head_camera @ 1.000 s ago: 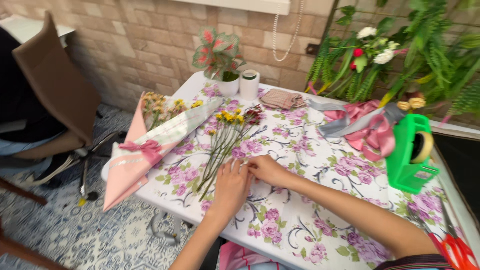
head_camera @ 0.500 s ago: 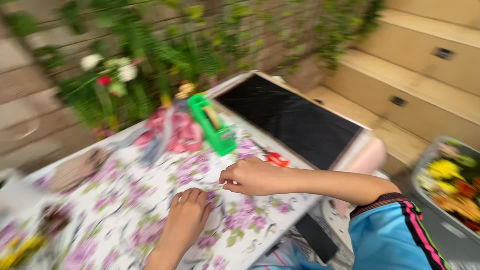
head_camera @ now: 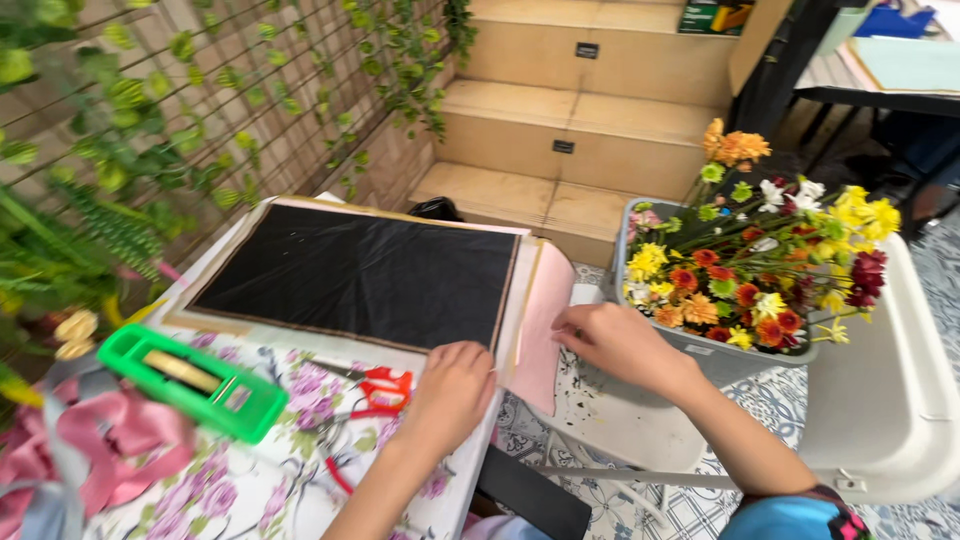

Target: The person selects flowers from a bucket and arranges them into a bouquet on a table, occasionally trimming stems and wrapping the arrangement in decorative paper.

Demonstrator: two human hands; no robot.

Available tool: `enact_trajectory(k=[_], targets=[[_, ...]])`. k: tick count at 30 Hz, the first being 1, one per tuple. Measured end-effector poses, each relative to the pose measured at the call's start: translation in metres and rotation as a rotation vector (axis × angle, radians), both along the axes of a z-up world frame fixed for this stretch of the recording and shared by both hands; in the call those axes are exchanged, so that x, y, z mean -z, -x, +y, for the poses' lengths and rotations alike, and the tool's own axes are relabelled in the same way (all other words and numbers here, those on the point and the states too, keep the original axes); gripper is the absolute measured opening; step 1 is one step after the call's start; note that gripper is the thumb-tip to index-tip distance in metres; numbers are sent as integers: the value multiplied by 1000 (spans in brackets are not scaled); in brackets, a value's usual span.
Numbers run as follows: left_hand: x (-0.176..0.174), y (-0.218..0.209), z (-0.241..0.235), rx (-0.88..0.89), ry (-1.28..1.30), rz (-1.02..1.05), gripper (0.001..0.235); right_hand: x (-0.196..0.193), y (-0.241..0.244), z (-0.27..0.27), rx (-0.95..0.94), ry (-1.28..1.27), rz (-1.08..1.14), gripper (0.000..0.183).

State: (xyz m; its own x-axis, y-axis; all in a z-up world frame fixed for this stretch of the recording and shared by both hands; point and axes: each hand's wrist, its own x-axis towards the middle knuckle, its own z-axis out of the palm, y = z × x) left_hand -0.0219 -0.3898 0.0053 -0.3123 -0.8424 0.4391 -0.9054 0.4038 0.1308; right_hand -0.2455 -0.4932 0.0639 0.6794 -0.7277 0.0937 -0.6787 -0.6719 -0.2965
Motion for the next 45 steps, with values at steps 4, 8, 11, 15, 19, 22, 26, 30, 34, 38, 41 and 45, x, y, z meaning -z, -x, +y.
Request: enact_trajectory(k=[4,8,11,15,19,22,26,30,34,38,41,45], targets=[[20,52,-63,107,2,29,14,-7,45,-10,223,-139,24,20],[33,107,-109,253,98,163,17,-4,80,-21,408,-166,-67,21],[39,141,-129,304,85,224,26,2,96,-30,481,-133,-138,21],[54,165,-143,311,61,84,36,17,112,-52,500,-38,-272,19],[79,170,-159,271,91,-8,36,44,128,-75,519,12,-283,17],[85,174,-165,240,149,-92,40,52,131,-82,533,11,-302,15],[82,174,-168,264,133,-111,33,61,136,-103,552,24,-297,16],[81,177,-167,264,100,-101,19,60,138,-138,564,96,-278,18],[71,179,-169,256,54,-70,15,71,133,-177,510,39,-217,22],[50,179,-173,241,-104,102,19,96,142,-219,545,28,10,22],[43,179,-171,223,-142,158,22,64,121,-198,570,-69,42,24],[36,176,-169,215,-175,205,24,73,120,-212,615,-120,39,34]])
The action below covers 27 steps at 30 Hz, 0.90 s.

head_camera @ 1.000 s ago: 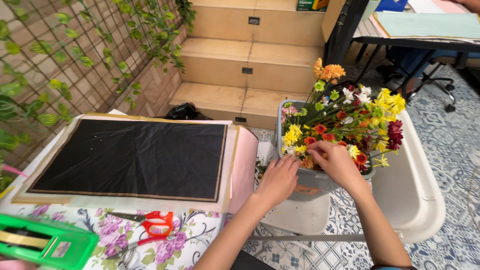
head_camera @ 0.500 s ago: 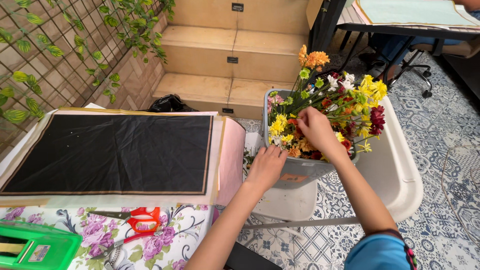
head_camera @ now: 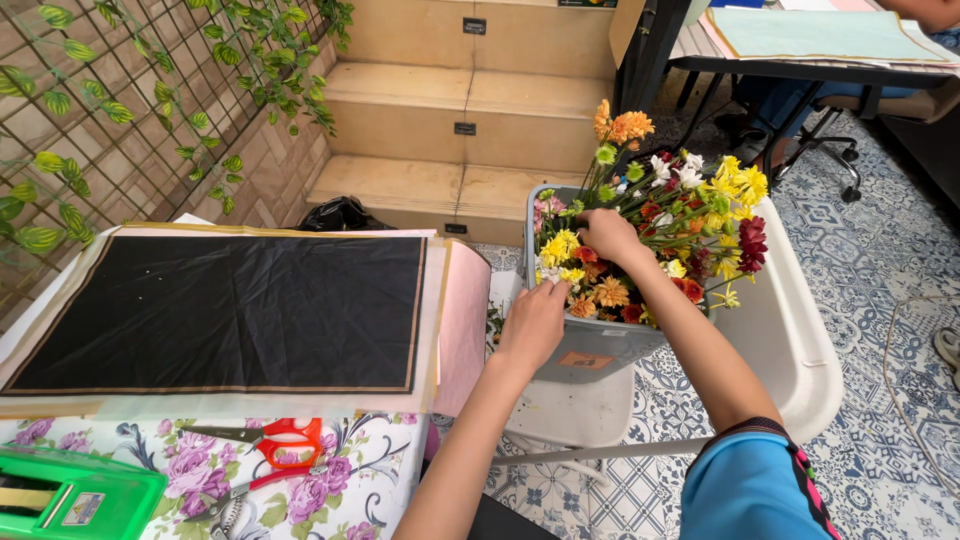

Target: The person selects flowers from a bucket and arranges them into a bouquet on a table, occasionally trimming stems and wrapping the arrangement in decorative paper.

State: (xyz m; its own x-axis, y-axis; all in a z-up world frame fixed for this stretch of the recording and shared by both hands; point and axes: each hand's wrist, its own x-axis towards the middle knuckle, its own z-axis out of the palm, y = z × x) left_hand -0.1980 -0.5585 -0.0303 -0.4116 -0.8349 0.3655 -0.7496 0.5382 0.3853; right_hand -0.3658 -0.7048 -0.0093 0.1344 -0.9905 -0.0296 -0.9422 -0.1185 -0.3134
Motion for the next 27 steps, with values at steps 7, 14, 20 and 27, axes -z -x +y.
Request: enact_trajectory(k=[7,14,20,27], targets=[[-7,-6,3,19,-41,90,19,45,24,-41,-13,140,8,35],[6,-3,-3,28,-37,100,17,21,24,-11,-50,362,-75,30],[3,-5,-2,19,-30,95,17,-35,6,62,-83,553,-121,32],[3,1,0,-30,-80,119,22,-105,28,150,-166,988,-321,26]])
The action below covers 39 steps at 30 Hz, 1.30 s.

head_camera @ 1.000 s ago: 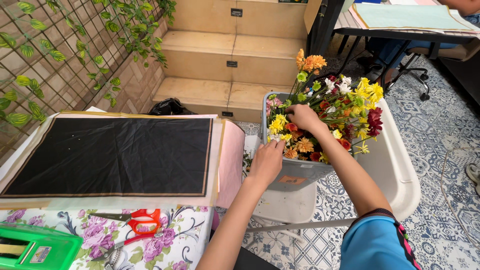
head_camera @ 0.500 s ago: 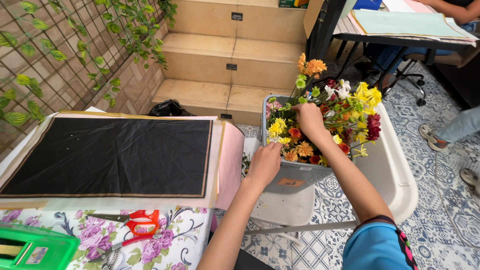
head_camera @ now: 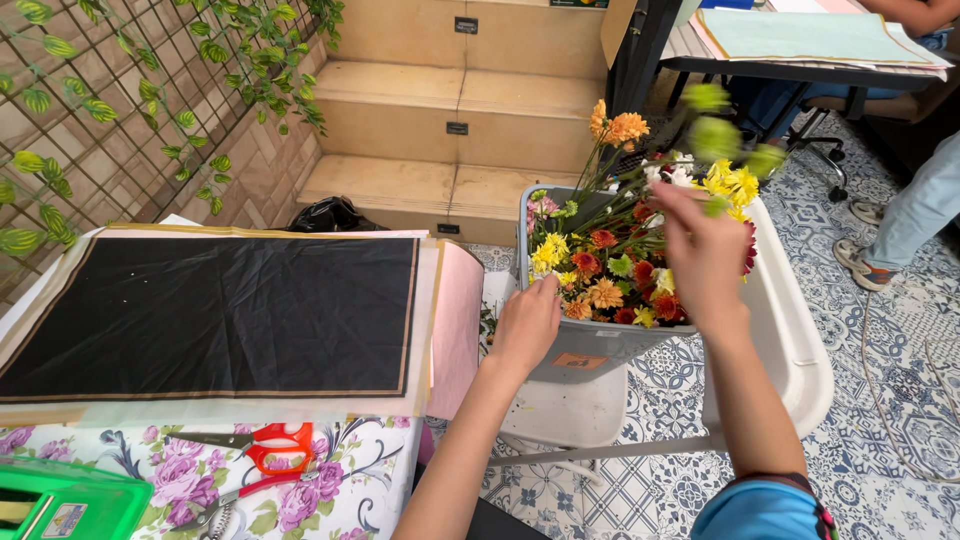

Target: The person selects flowers from a bucket and arranges them into a bouquet on a table, occasionally trimming stems and wrapping the arrangement in decorative paper.

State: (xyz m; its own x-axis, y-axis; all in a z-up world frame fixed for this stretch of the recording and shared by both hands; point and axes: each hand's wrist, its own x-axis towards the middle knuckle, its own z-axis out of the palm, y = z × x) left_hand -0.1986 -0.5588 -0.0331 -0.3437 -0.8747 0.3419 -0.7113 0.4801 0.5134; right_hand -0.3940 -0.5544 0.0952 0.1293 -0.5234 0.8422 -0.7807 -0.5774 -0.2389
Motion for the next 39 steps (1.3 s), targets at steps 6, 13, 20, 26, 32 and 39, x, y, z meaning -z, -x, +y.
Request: enact_trajectory(k=[6,13,20,26,32,39], targets=[[-19,4,9,-79,7,140,59,-18,39,61,-76,-235,-399,16],[-30,6,7,-171,-149,203,76,34,79,59,39,-657,-569,22],[27,25,-23,-189,212,-194,27,55,79,71,150,-777,-560,26],[36,24,-27,-171,224,-139,12,73,25,76,270,-454,-78,27],[17,17,-12,-158,210,-62,17,99,-18,32,113,-155,315,19],[-32,6,16,-166,10,210,29,71,-17,36,60,-315,177,13]])
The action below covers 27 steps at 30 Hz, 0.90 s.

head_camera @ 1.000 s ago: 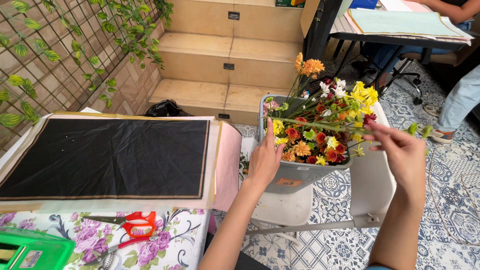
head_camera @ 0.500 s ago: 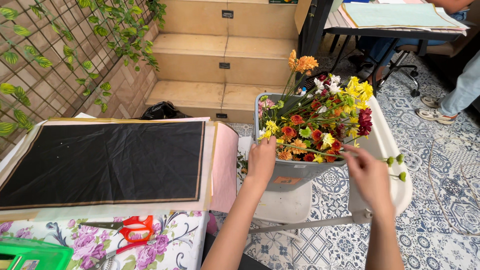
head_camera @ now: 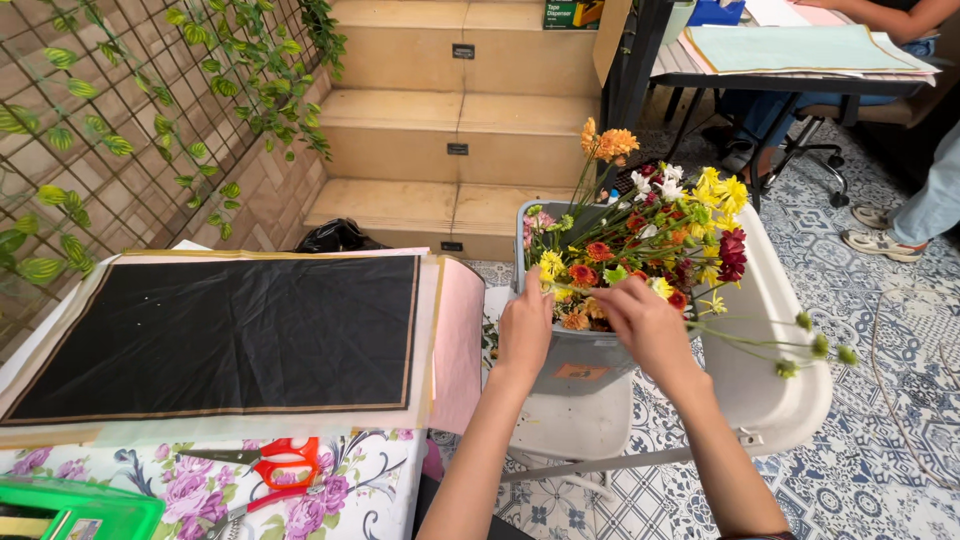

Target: The person selects flowers from a bucket and arranges them into a bouquet on a table, occasionally trimming stems and wrapping the arrangement in decorative paper.

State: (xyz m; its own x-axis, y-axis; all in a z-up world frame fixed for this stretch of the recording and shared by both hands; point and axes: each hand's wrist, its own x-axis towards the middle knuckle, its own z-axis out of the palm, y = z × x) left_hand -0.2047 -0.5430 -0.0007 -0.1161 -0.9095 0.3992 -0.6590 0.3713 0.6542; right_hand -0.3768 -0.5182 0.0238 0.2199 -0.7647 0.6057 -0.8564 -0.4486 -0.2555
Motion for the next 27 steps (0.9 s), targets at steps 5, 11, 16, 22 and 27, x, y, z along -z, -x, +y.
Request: enact_trajectory(k=[5,11,16,22,27], targets=[[9,2,-4,-35,-12,20,39,-4,13,18,36,-97,-25,9],[34,5,-18,-34,35,-51,32,3,11,28,43,-211,-25,8],[45,8,-21,-26,47,-90,28,8,10,29,65,-282,-52,10],[55,7,-20,-8,59,-132,26,10,15,33,48,-309,-95,10],[46,3,-12,36,72,-216,22,4,10,32,85,-310,-75,11]])
